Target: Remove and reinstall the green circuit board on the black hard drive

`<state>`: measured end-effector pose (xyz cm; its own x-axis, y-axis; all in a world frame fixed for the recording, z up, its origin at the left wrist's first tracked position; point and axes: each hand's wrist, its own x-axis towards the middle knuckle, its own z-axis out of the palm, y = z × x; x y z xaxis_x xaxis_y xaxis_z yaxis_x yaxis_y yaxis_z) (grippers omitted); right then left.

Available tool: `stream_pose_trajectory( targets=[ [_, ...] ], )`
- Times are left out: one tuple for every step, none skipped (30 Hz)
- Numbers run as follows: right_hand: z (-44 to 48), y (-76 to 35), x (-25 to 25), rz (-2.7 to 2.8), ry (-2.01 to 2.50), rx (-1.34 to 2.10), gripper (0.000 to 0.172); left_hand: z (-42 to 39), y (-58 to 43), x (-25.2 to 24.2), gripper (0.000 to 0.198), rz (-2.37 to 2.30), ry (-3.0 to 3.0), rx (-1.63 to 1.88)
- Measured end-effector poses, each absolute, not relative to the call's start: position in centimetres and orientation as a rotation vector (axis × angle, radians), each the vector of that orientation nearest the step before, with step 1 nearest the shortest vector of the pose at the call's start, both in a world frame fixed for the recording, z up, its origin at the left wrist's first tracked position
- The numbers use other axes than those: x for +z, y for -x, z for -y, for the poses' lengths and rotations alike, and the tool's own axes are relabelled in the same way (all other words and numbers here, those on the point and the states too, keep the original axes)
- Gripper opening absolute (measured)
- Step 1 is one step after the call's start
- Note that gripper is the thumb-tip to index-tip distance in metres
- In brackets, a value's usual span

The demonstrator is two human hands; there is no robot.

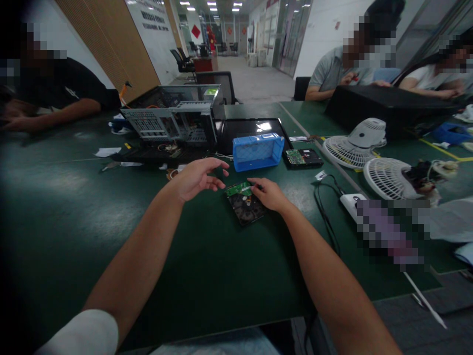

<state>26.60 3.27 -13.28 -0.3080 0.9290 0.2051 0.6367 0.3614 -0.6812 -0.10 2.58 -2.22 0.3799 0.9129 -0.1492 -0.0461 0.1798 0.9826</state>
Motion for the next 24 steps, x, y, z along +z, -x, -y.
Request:
stream_pose_trajectory(
  targets=[
    [-3.36, -26.62, -13.32, 2.061, 1.345, 0.640, 0.039, -2.61, 0.08, -2.26, 0.029, -0.947, -1.178, 0.850],
    [-3.43, -26.63, -13.33, 2.074, 1.336, 0.628, 0.038, -2.64, 0.06, -2.31, 0.029, -0.952, -1.168, 0.856],
    [-3.49, -26.64, -13.33, 2.086, 1.328, 0.620, 0.038, -2.68, 0.03, -2.37, 0.029, -0.957, -1.160, 0.862],
    [-3.52, -26.65, -13.31, 2.095, 1.324, 0.616, 0.037, -2.72, 0.00, -2.44, 0.028, -0.962, -1.154, 0.867],
    [-3.54, -26.65, -13.28, 2.102, 1.322, 0.615, 0.037, -2.75, -0.02, -2.51, 0.028, -0.965, -1.150, 0.869],
    [-3.54, -26.66, -13.25, 2.106, 1.324, 0.616, 0.037, -2.78, -0.03, -2.56, 0.028, -0.965, -1.149, 0.870],
    [-3.52, -26.66, -13.23, 2.105, 1.329, 0.618, 0.037, -2.79, -0.04, -2.60, 0.028, -0.961, -1.150, 0.870],
    [-3.50, -26.66, -13.22, 2.100, 1.335, 0.622, 0.037, -2.78, -0.04, -2.62, 0.028, -0.953, -1.153, 0.867],
    [-3.47, -26.66, -13.21, 2.091, 1.340, 0.627, 0.037, -2.76, -0.04, -2.62, 0.028, -0.945, -1.156, 0.863],
    [-3.45, -26.65, -13.21, 2.082, 1.342, 0.633, 0.038, -2.72, -0.05, -2.61, 0.029, -0.937, -1.159, 0.857],
    [-3.42, -26.64, -13.22, 2.075, 1.341, 0.638, 0.038, -2.68, -0.06, -2.58, 0.029, -0.932, -1.159, 0.853],
    [-3.40, -26.63, -13.22, 2.069, 1.337, 0.643, 0.038, -2.64, -0.07, -2.55, 0.029, -0.929, -1.158, 0.851],
    [-3.38, -26.60, -13.21, 2.063, 1.333, 0.647, 0.038, -2.60, -0.09, -2.52, 0.029, -0.928, -1.156, 0.851],
    [-3.36, -26.58, -13.20, 2.056, 1.330, 0.650, 0.038, -2.58, -0.10, -2.50, 0.029, -0.930, -1.155, 0.855],
    [-3.33, -26.54, -13.18, 2.045, 1.329, 0.653, 0.037, -2.57, -0.11, -2.48, 0.029, -0.933, -1.156, 0.860],
    [-3.29, -26.51, -13.16, 2.032, 1.331, 0.655, 0.037, -2.57, -0.11, -2.47, 0.029, -0.936, -1.159, 0.863],
    [-3.26, -26.47, -13.14, 2.018, 1.339, 0.655, 0.037, -2.58, -0.10, -2.46, 0.029, -0.939, -1.163, 0.868],
    [-3.22, -26.45, -13.12, 2.004, 1.352, 0.652, 0.037, -2.61, -0.08, -2.47, 0.029, -0.939, -1.168, 0.870],
    [-3.19, -26.43, -13.11, 1.992, 1.369, 0.648, 0.037, -2.64, -0.05, -2.47, 0.028, -0.938, -1.172, 0.871],
    [-3.17, -26.43, -13.11, 1.983, 1.387, 0.643, 0.037, -2.66, -0.02, -2.49, 0.028, -0.936, -1.177, 0.872],
    [-3.17, -26.45, -13.11, 1.978, 1.402, 0.639, 0.037, -2.69, 0.02, -2.50, 0.028, -0.935, -1.181, 0.873],
    [-3.19, -26.47, -13.13, 1.976, 1.412, 0.635, 0.037, -2.71, 0.06, -2.52, 0.028, -0.936, -1.186, 0.872],
    [-3.22, -26.51, -13.16, 1.977, 1.416, 0.634, 0.036, -2.73, 0.09, -2.53, 0.027, -0.939, -1.191, 0.872],
    [-3.27, -26.55, -13.19, 1.980, 1.417, 0.636, 0.035, -2.75, 0.12, -2.54, 0.027, -0.946, -1.196, 0.870]
  ],
)
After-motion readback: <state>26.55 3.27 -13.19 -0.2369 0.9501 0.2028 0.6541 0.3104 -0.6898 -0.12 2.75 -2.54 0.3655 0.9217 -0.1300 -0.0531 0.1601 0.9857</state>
